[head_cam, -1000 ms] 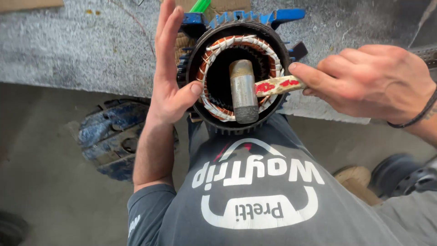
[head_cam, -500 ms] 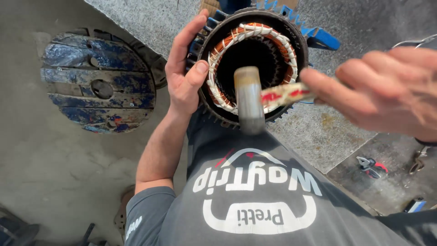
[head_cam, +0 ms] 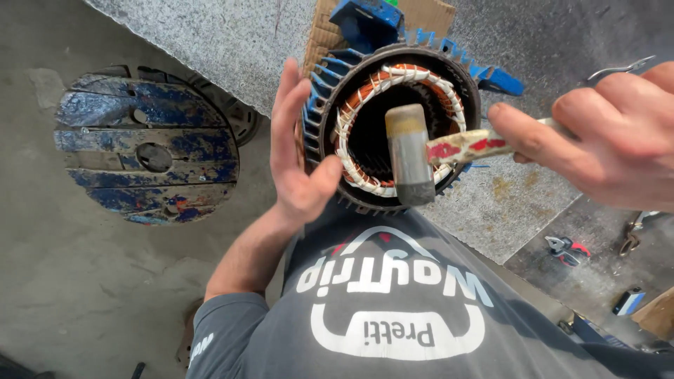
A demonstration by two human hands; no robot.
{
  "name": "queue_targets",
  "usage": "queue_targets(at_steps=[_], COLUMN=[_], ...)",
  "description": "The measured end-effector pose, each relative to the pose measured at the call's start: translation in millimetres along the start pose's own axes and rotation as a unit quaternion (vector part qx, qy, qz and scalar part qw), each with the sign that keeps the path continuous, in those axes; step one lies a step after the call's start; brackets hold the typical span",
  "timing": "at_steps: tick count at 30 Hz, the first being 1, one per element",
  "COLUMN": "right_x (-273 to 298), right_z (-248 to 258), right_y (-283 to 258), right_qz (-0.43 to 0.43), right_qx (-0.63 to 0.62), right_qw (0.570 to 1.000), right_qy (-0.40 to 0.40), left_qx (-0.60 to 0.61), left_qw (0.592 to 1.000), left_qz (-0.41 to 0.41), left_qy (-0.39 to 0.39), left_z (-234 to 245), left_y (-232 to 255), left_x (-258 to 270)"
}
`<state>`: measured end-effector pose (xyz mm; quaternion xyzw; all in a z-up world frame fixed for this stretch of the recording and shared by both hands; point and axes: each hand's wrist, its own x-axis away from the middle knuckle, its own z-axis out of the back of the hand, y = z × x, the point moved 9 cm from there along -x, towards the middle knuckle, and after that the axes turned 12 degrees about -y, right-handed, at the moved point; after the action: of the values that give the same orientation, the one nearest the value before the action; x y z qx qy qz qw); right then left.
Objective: The person works on a motor stator, manipulating copper wires and white insulation tape. They use a lighter to heat the wire ends and a hammer to tap the stator assembly.
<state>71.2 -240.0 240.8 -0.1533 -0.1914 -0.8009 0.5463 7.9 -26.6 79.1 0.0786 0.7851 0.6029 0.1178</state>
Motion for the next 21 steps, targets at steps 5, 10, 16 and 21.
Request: queue_targets(at_steps=[5, 10, 16, 21], right_x=[-4, 4, -18, -40], right_z=[-13, -38, -20, 0], right_y=[6, 29, 30, 34], right_qz=[0.048, 0.093, 0.052, -0.047], right_qx=[0.015, -0.084, -0.126, -0.074], right_qw=[0.999, 0.992, 0.991, 0.995], right_qy=[-0.012, 0.007, -0.012, -0.047], left_qx=[-0.122, -0.13, -0.065, 0.087], left_qw=[0.992, 0.991, 0.996, 0.974], left_qz=[0.008, 0.009, -0.045, -0.017], left_qy=[0.027, 0.04, -0.051, -0.207], left_z=[-20, -12, 27, 39], left_y=[15, 14, 6, -17], left_x=[16, 4, -62, -110])
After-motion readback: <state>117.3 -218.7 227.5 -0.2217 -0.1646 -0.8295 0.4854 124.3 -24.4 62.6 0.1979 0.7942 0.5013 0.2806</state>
